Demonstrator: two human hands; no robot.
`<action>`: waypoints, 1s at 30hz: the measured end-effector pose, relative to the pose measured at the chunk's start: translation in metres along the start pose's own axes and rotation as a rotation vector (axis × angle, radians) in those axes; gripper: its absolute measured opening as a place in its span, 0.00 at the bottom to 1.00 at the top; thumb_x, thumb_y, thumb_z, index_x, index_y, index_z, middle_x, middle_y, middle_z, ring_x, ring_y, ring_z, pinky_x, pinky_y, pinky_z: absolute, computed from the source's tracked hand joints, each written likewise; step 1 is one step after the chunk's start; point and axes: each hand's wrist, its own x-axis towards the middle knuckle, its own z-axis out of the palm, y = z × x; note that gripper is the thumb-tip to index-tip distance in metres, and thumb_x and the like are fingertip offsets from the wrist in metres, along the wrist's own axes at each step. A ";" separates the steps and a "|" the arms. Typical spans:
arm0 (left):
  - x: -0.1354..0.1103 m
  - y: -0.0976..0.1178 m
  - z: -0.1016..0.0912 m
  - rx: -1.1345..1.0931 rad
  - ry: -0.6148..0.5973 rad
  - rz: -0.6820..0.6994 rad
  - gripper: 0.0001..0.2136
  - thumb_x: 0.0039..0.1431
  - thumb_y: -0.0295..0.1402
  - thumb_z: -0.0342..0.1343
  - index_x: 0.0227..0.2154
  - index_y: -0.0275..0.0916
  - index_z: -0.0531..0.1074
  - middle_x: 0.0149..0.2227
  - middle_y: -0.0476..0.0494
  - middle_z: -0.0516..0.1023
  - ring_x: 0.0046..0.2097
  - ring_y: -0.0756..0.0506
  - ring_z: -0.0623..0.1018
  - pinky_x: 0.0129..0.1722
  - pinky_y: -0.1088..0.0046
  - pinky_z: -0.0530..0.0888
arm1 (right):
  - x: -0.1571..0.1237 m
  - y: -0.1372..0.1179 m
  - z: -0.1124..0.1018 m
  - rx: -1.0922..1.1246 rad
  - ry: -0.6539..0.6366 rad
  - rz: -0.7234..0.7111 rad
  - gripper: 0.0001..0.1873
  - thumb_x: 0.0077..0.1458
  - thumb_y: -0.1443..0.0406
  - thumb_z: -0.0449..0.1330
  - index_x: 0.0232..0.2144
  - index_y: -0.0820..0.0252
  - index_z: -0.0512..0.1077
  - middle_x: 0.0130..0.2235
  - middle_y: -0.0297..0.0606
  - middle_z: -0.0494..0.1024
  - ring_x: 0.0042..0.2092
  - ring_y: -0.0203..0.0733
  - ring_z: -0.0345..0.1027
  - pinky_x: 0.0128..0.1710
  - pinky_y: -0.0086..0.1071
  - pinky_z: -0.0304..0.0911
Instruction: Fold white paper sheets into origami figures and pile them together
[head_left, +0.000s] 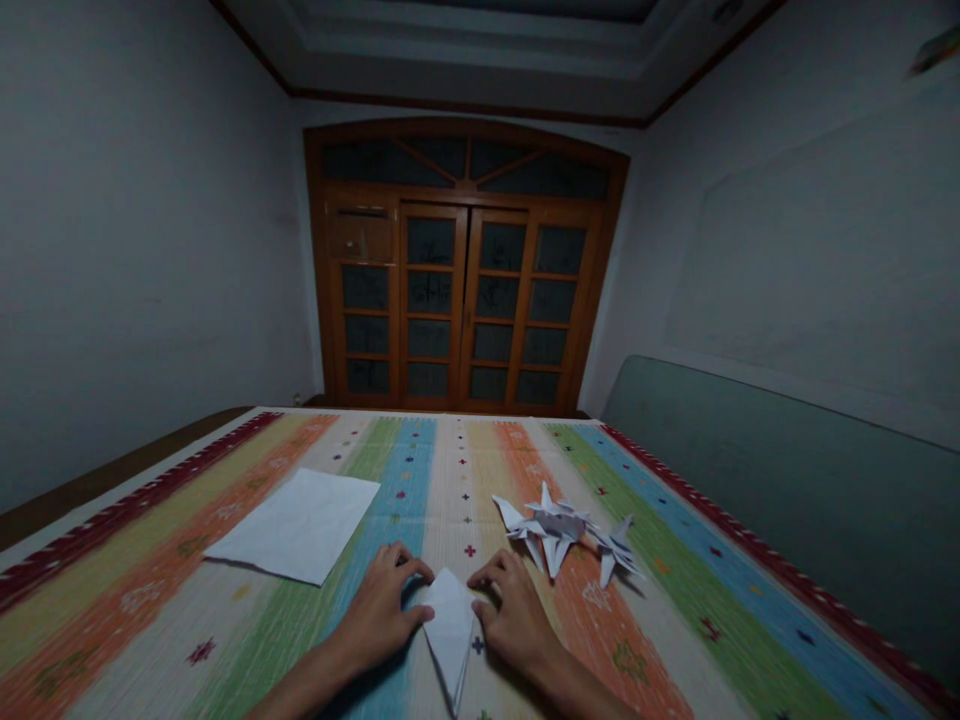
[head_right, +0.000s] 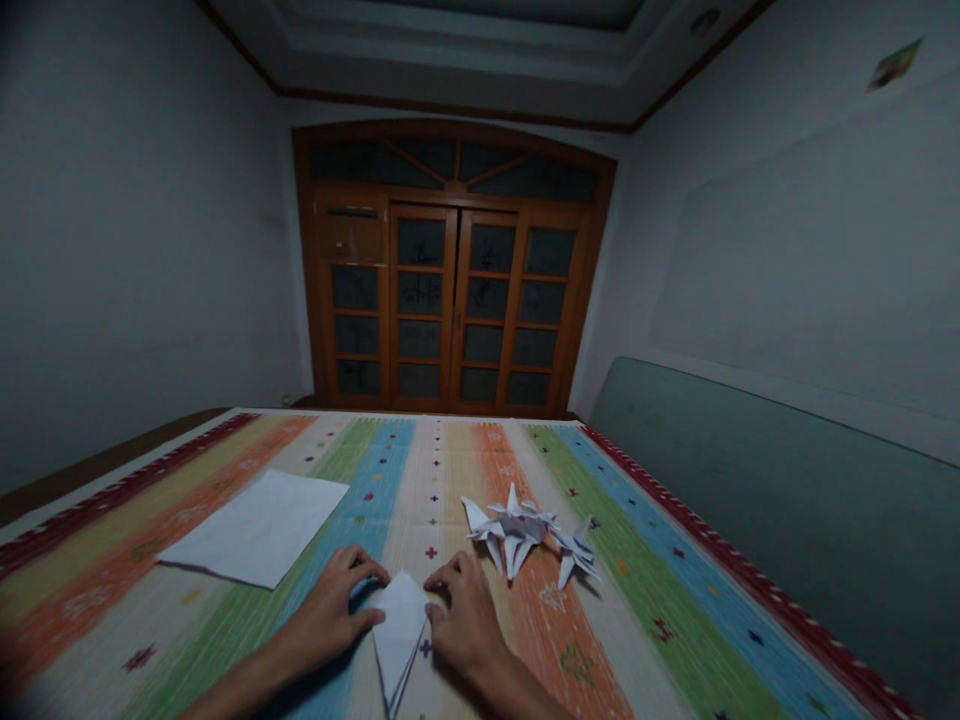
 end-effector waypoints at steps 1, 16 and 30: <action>0.000 0.001 0.001 0.005 0.003 -0.014 0.12 0.49 0.28 0.66 0.39 0.41 0.80 0.45 0.42 0.74 0.52 0.35 0.71 0.55 0.59 0.65 | 0.000 0.000 0.001 0.010 0.002 0.000 0.11 0.47 0.75 0.64 0.34 0.61 0.80 0.42 0.44 0.75 0.49 0.52 0.70 0.53 0.41 0.62; -0.005 0.006 0.011 -0.169 0.057 0.007 0.13 0.47 0.26 0.61 0.38 0.41 0.72 0.42 0.42 0.76 0.49 0.36 0.73 0.53 0.59 0.66 | 0.000 -0.003 0.008 0.242 -0.012 0.026 0.14 0.38 0.75 0.61 0.31 0.57 0.71 0.32 0.34 0.76 0.37 0.47 0.70 0.39 0.34 0.62; -0.001 0.000 0.016 -0.705 -0.013 0.111 0.11 0.60 0.39 0.56 0.41 0.39 0.76 0.35 0.45 0.78 0.38 0.42 0.76 0.39 0.69 0.69 | 0.010 0.000 0.009 0.666 0.119 -0.004 0.09 0.44 0.62 0.65 0.28 0.56 0.69 0.30 0.33 0.74 0.31 0.42 0.69 0.31 0.31 0.64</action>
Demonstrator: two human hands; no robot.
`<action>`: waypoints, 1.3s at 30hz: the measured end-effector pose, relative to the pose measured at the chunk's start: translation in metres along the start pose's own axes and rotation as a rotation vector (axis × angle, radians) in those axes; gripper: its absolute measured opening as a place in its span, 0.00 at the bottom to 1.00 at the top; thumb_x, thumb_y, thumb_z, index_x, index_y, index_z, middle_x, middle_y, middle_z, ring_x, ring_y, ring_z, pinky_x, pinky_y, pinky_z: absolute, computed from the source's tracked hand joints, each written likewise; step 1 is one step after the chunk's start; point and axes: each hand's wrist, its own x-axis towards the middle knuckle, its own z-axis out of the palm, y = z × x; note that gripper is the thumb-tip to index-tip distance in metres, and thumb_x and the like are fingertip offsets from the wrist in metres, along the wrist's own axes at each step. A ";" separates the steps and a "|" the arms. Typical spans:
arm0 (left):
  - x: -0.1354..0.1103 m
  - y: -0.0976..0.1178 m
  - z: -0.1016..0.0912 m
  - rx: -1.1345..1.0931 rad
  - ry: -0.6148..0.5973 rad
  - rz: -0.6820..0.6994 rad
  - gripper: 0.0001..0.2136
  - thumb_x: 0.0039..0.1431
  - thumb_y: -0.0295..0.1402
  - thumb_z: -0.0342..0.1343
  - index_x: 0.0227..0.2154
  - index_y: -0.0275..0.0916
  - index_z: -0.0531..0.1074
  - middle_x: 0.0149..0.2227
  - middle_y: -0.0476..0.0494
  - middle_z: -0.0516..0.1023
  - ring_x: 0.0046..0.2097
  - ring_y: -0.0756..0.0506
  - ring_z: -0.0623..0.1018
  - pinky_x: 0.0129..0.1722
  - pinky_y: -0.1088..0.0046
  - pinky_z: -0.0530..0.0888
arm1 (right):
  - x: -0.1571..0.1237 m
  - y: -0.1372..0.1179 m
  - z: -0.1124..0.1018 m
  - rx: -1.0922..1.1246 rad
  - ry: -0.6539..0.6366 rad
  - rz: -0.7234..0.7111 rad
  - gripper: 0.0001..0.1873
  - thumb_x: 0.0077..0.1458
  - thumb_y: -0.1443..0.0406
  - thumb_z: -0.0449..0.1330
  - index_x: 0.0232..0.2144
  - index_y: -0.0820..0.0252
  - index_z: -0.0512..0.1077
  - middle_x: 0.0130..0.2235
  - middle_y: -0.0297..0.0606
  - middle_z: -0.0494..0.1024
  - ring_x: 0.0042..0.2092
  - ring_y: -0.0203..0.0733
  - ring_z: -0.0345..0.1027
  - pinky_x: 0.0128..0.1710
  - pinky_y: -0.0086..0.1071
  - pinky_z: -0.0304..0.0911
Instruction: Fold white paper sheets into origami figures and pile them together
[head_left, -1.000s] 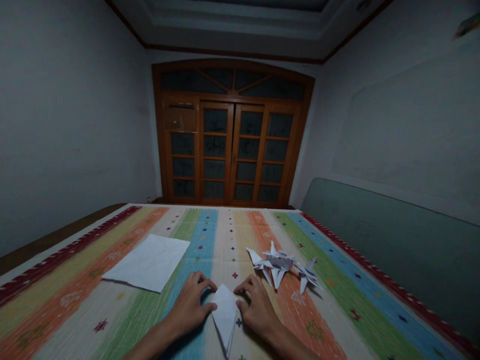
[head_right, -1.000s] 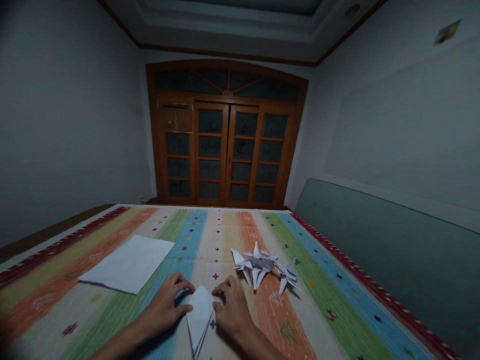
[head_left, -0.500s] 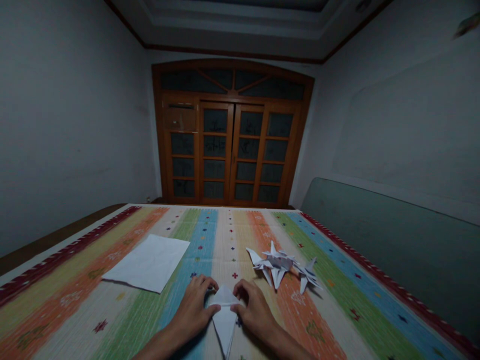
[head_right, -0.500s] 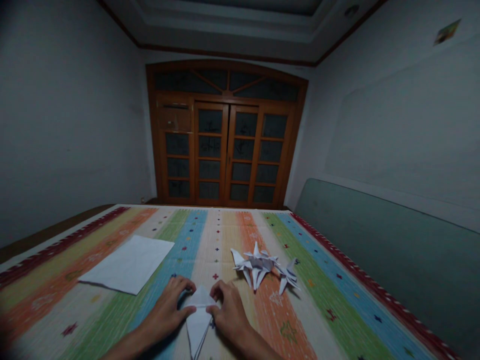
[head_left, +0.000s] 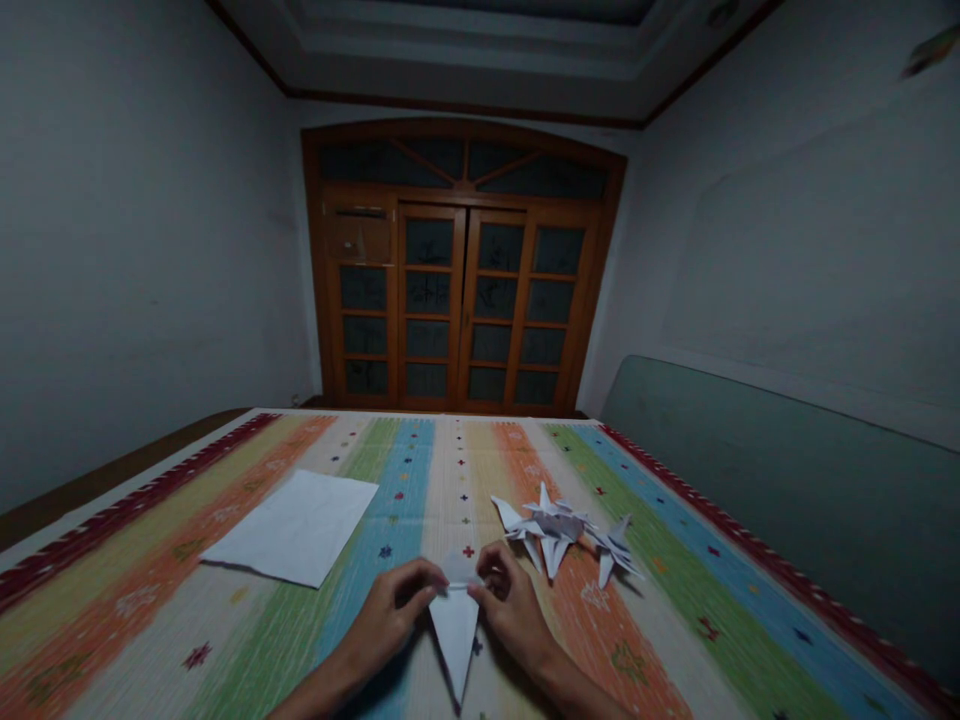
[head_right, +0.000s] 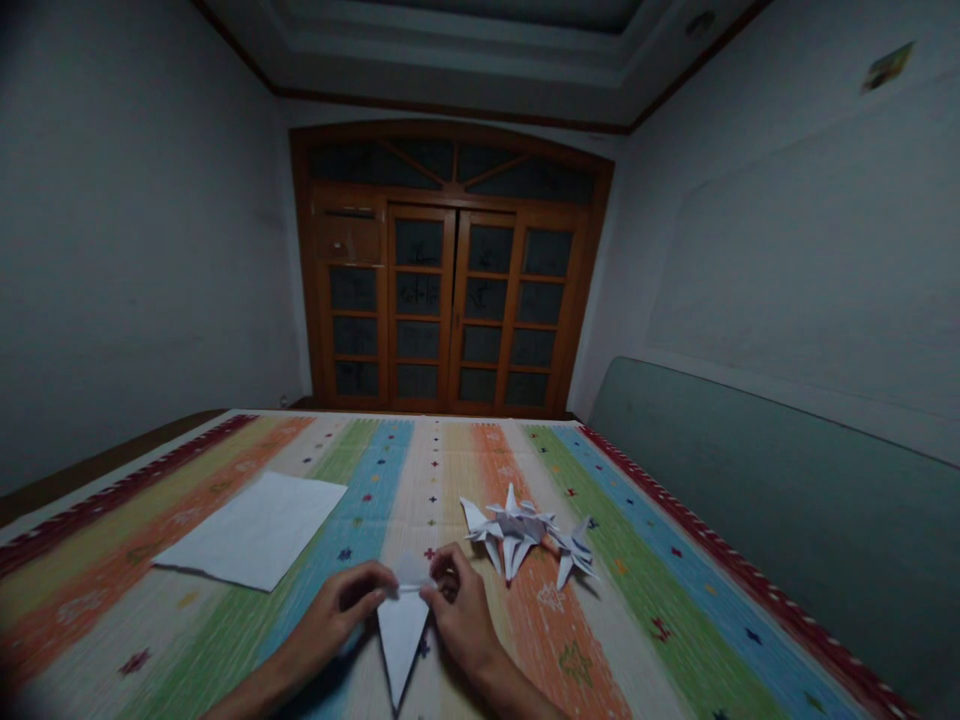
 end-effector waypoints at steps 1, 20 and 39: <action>0.000 -0.001 -0.001 -0.039 -0.021 0.001 0.11 0.59 0.40 0.57 0.38 0.39 0.77 0.35 0.45 0.78 0.39 0.42 0.76 0.40 0.68 0.70 | 0.000 0.000 0.000 0.012 -0.003 -0.004 0.07 0.45 0.62 0.65 0.26 0.57 0.70 0.29 0.34 0.74 0.32 0.43 0.70 0.33 0.32 0.66; 0.003 0.000 -0.009 -0.174 0.041 -0.114 0.22 0.48 0.50 0.68 0.39 0.37 0.82 0.38 0.41 0.83 0.38 0.39 0.78 0.38 0.68 0.72 | 0.002 0.000 -0.004 0.094 -0.107 0.078 0.19 0.44 0.49 0.71 0.31 0.57 0.85 0.36 0.46 0.87 0.40 0.57 0.80 0.44 0.46 0.73; 0.006 0.011 0.009 -0.052 0.250 -0.190 0.26 0.46 0.51 0.66 0.42 0.35 0.77 0.24 0.48 0.80 0.30 0.41 0.79 0.32 0.68 0.71 | 0.006 -0.006 0.001 0.053 -0.052 0.229 0.21 0.36 0.50 0.75 0.23 0.61 0.80 0.21 0.37 0.79 0.23 0.45 0.71 0.24 0.34 0.67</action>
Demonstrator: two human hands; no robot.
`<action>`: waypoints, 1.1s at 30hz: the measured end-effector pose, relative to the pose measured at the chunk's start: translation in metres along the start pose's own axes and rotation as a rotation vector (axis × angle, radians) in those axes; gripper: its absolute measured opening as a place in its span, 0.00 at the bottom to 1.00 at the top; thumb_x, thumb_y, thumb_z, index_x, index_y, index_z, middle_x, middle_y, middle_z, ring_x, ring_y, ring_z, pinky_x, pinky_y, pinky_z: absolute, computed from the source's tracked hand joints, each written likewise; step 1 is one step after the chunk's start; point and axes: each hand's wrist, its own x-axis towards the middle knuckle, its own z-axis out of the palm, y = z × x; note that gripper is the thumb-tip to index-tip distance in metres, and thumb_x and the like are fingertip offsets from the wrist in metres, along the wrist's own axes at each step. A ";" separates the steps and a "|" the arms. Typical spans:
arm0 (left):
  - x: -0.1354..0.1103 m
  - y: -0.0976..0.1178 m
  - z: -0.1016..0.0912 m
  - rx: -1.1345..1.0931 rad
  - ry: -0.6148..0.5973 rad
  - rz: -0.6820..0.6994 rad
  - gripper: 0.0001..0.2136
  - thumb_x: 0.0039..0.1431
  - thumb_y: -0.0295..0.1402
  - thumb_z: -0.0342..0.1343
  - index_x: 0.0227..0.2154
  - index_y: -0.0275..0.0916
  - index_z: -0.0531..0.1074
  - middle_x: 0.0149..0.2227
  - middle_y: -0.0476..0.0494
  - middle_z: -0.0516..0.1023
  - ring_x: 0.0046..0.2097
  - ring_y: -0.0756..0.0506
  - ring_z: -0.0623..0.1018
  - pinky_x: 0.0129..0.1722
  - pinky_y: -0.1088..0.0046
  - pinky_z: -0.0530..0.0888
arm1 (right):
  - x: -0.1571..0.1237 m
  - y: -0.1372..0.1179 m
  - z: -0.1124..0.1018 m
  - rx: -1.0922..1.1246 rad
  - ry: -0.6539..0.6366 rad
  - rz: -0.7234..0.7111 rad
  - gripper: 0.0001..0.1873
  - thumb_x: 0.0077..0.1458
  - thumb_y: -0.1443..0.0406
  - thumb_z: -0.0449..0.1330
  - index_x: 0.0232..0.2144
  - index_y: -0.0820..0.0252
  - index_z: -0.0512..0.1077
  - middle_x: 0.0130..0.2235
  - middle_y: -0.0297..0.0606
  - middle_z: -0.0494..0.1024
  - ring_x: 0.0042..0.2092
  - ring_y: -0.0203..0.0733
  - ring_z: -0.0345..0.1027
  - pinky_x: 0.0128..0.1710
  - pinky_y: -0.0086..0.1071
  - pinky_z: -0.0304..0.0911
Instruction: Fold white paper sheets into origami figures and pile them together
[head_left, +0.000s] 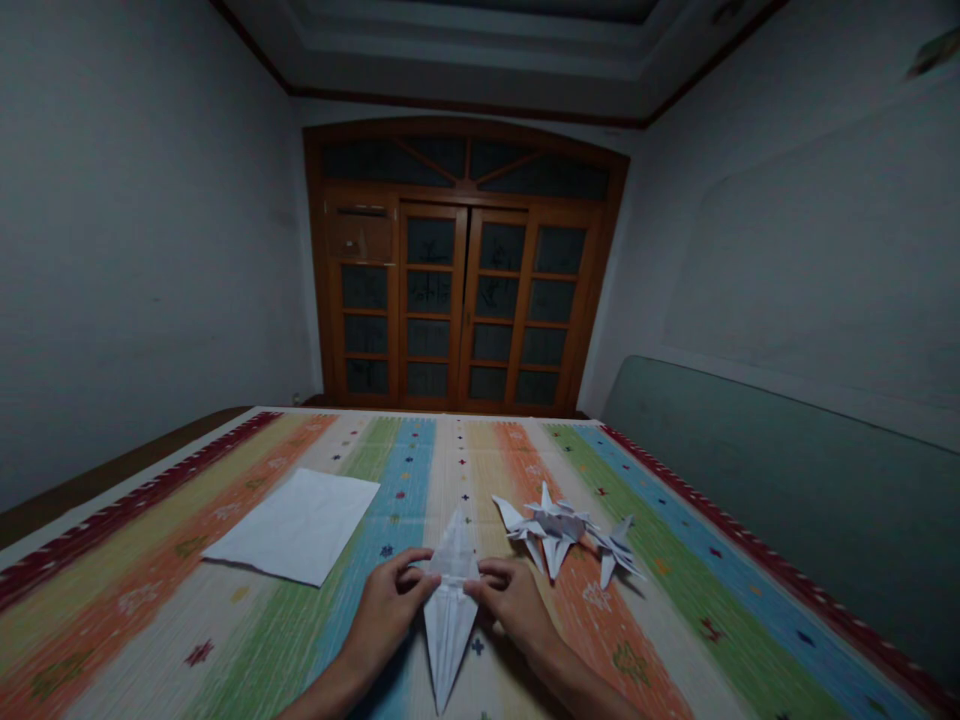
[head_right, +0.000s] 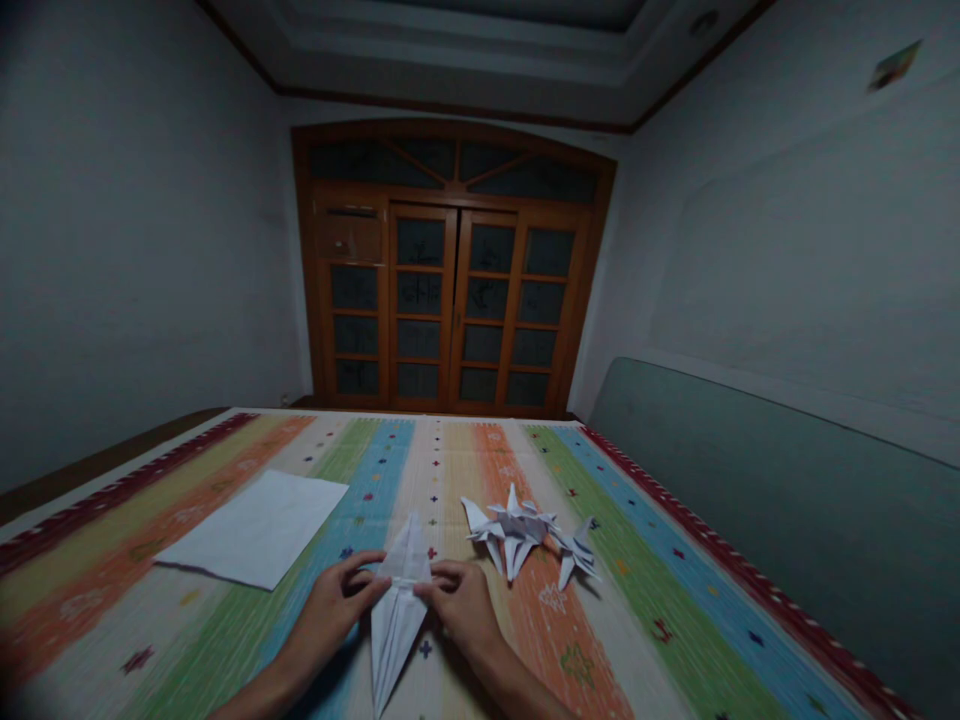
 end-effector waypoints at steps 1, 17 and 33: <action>0.000 0.001 0.000 0.006 -0.004 -0.006 0.26 0.46 0.51 0.65 0.41 0.35 0.78 0.25 0.46 0.81 0.31 0.40 0.79 0.32 0.68 0.72 | 0.000 -0.002 0.000 -0.008 -0.003 -0.004 0.20 0.37 0.50 0.75 0.21 0.61 0.79 0.21 0.38 0.79 0.23 0.45 0.72 0.25 0.34 0.67; -0.008 0.029 0.004 0.096 0.128 0.139 0.18 0.54 0.49 0.61 0.30 0.38 0.82 0.28 0.42 0.82 0.30 0.41 0.79 0.27 0.72 0.72 | -0.013 -0.031 0.002 -0.082 0.116 -0.259 0.12 0.51 0.56 0.68 0.27 0.58 0.83 0.27 0.40 0.83 0.28 0.44 0.75 0.27 0.30 0.64; -0.013 0.033 0.008 -0.008 0.065 0.222 0.11 0.56 0.43 0.63 0.29 0.39 0.82 0.30 0.43 0.84 0.35 0.40 0.82 0.37 0.69 0.76 | -0.015 -0.030 0.003 -0.027 0.087 -0.322 0.08 0.53 0.60 0.68 0.30 0.58 0.83 0.32 0.43 0.84 0.35 0.49 0.78 0.37 0.36 0.72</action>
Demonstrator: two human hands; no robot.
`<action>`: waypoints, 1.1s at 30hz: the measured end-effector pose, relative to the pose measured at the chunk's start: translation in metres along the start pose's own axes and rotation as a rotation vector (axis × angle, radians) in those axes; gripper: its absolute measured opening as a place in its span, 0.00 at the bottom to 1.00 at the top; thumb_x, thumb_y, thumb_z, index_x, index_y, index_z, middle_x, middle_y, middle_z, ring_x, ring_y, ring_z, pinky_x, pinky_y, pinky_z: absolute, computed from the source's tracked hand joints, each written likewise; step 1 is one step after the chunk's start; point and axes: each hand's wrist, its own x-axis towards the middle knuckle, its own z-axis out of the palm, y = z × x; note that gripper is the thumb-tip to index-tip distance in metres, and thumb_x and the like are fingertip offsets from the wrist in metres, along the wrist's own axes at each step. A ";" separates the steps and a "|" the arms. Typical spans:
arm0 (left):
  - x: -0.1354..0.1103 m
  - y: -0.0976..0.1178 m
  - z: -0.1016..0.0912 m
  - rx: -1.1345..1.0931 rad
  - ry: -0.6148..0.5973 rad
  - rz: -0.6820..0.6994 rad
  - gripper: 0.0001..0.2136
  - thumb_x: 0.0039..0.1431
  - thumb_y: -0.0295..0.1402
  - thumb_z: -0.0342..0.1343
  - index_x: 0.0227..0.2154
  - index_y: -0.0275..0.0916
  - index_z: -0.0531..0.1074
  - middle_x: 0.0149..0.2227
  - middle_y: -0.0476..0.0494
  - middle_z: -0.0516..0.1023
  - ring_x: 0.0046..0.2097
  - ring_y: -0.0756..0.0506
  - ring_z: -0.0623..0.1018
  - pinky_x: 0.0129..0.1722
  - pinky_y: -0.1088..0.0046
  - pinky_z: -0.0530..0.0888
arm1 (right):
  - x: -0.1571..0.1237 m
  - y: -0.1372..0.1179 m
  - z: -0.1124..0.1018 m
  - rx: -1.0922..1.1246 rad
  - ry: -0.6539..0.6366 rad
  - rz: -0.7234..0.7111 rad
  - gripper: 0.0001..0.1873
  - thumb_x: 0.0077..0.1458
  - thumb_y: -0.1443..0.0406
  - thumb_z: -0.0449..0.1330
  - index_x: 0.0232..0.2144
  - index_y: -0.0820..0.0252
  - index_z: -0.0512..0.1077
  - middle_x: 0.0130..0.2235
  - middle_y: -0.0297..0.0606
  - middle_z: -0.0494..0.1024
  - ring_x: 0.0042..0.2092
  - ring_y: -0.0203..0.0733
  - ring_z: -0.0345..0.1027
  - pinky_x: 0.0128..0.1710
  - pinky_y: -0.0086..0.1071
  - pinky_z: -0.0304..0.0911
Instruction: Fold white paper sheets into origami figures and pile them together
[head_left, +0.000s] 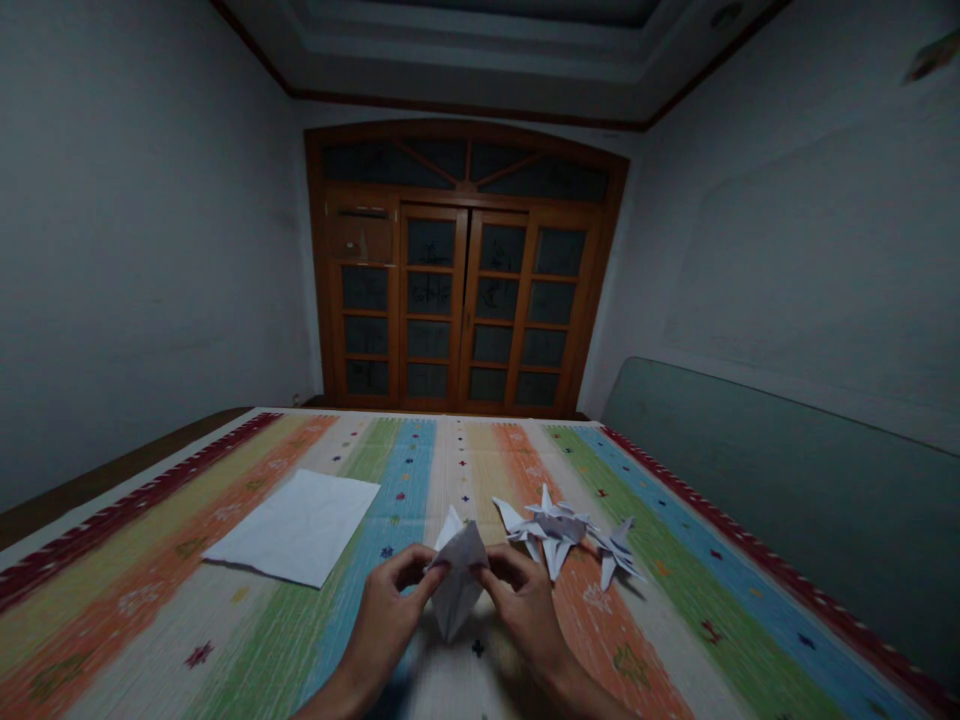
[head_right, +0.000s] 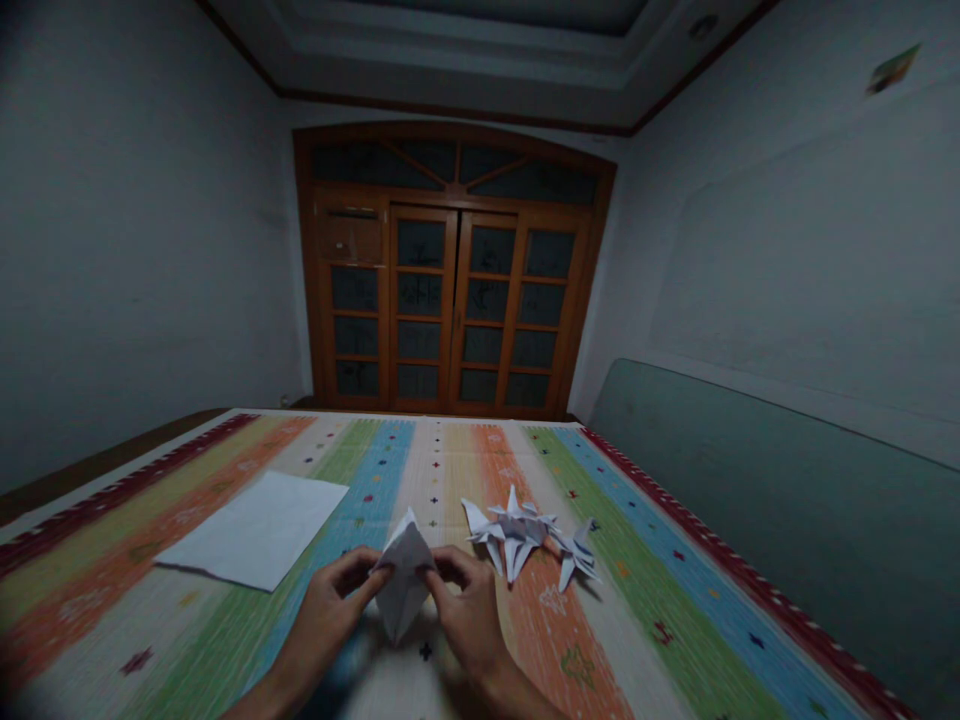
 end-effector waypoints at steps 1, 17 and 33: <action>0.000 -0.001 0.001 -0.012 -0.001 0.002 0.11 0.56 0.43 0.63 0.29 0.39 0.81 0.31 0.43 0.84 0.36 0.40 0.82 0.37 0.69 0.76 | 0.000 0.000 0.001 0.018 0.001 0.005 0.07 0.52 0.61 0.69 0.32 0.58 0.82 0.34 0.43 0.84 0.35 0.49 0.78 0.37 0.35 0.72; -0.010 -0.007 0.015 -0.117 0.012 -0.141 0.16 0.46 0.40 0.67 0.37 0.39 0.76 0.30 0.44 0.84 0.33 0.39 0.83 0.33 0.69 0.76 | 0.001 0.008 0.008 0.215 0.011 0.166 0.20 0.40 0.56 0.76 0.34 0.59 0.80 0.27 0.36 0.81 0.31 0.46 0.75 0.31 0.33 0.68; -0.013 -0.003 0.005 0.231 0.073 0.083 0.06 0.50 0.29 0.56 0.29 0.41 0.78 0.32 0.46 0.84 0.34 0.41 0.81 0.34 0.71 0.75 | -0.007 0.004 0.012 0.080 -0.024 0.110 0.08 0.47 0.61 0.69 0.27 0.57 0.75 0.29 0.37 0.79 0.34 0.48 0.75 0.34 0.35 0.71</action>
